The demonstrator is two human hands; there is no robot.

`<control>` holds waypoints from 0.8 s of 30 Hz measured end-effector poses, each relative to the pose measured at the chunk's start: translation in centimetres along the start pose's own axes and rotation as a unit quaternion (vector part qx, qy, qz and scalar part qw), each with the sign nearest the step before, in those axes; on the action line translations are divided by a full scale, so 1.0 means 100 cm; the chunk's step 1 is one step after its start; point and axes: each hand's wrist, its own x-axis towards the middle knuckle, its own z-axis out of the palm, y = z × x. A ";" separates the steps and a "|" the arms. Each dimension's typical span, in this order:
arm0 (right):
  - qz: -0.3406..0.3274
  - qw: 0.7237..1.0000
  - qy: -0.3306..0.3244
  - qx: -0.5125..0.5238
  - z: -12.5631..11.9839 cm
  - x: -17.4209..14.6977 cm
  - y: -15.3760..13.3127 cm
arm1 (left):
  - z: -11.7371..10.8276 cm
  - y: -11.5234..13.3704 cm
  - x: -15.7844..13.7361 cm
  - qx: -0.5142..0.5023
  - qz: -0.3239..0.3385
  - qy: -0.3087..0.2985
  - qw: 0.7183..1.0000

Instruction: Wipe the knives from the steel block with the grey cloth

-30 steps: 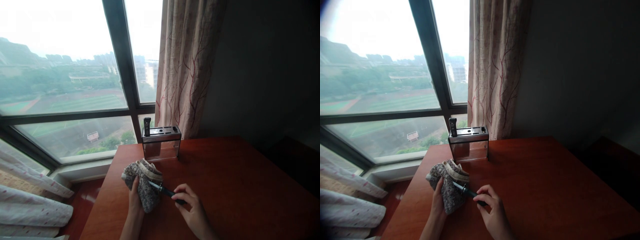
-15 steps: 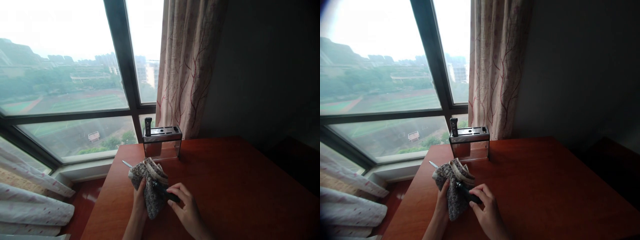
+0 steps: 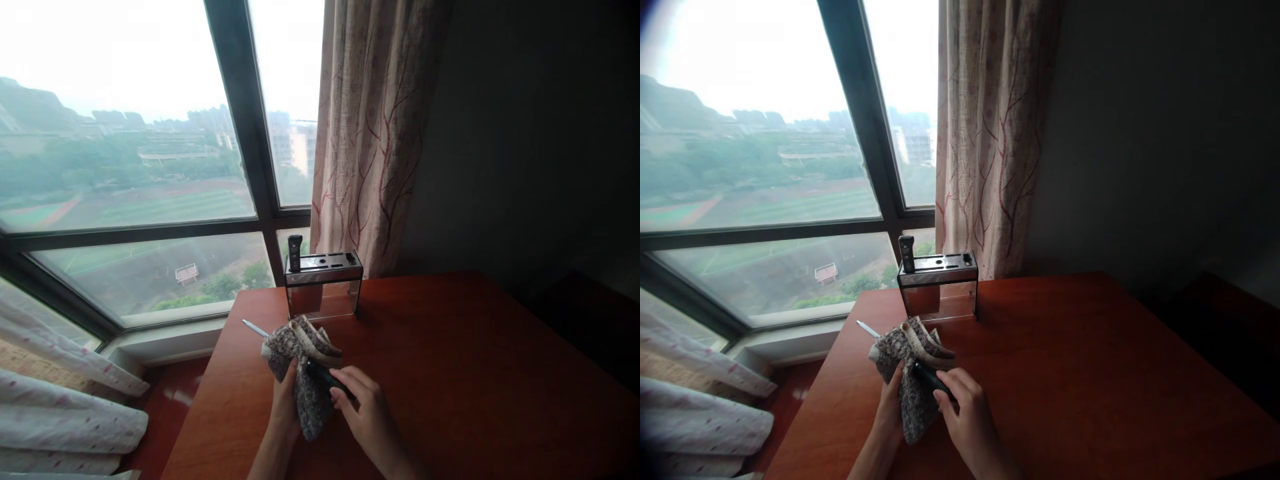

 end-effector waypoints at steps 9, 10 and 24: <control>-0.116 0.982 0.033 -0.148 0.012 0.000 0.002 | -0.001 0.000 0.004 -0.033 0.010 -0.021 0.999; -0.109 0.984 0.035 -0.136 0.012 0.000 0.002 | -0.001 0.001 0.004 -0.033 0.009 -0.021 0.999; 0.262 0.932 -0.020 0.248 0.014 0.007 0.011 | -0.001 0.002 0.001 0.006 0.021 -0.023 1.000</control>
